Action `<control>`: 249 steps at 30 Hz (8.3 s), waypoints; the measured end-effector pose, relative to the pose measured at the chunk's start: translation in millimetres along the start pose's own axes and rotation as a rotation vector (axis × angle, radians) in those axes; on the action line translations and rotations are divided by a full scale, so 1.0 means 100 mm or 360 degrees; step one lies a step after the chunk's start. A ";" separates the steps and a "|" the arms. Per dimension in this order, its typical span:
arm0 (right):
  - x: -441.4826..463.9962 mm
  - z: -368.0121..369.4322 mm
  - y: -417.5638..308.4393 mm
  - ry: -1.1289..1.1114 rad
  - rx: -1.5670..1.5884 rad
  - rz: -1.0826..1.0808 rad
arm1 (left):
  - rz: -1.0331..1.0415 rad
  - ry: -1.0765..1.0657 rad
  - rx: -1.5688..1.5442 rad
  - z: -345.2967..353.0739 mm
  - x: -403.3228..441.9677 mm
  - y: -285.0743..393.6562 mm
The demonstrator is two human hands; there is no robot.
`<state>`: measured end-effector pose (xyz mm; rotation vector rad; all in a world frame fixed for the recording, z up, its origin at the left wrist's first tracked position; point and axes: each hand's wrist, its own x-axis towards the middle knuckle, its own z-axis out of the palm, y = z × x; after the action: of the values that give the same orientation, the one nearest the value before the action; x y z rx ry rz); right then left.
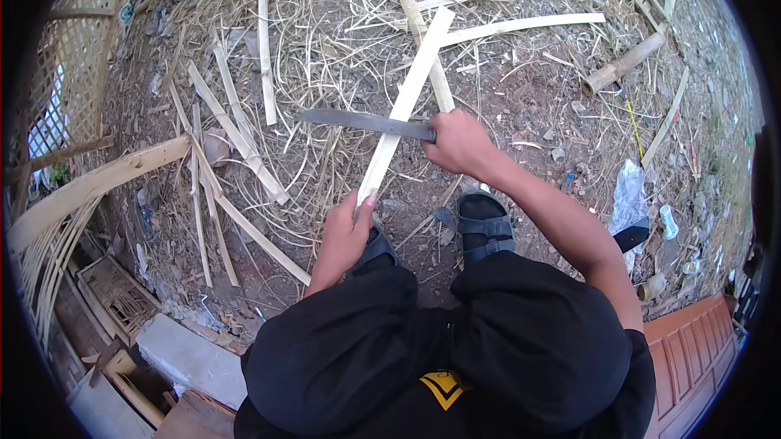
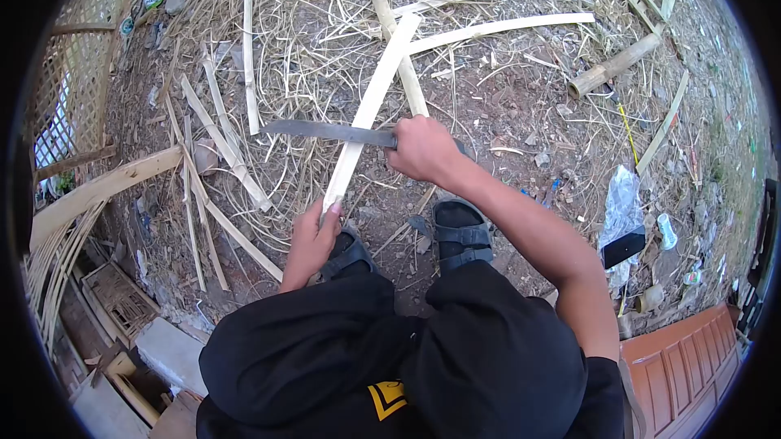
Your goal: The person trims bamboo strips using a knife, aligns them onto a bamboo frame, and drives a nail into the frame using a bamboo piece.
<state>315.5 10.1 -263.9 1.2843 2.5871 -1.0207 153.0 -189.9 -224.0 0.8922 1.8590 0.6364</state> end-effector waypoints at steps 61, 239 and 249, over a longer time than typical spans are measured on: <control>0.04 -0.51 0.11 0.0621 -0.0176 -0.0851 | 0.0394 -0.0068 0.0929 -0.63 0.16 0.04; -0.42 0.18 -0.18 0.0154 0.0010 0.0006 | 0.0253 0.0409 0.0286 0.29 0.43 0.14; 0.08 -0.57 0.53 0.0600 0.0055 0.0622 | 0.0063 0.0226 0.0268 0.29 0.03 -0.01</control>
<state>361.8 71.7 -250.7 2.0586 2.4007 -0.8167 178.2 -187.0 -238.6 1.0179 2.0501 0.5864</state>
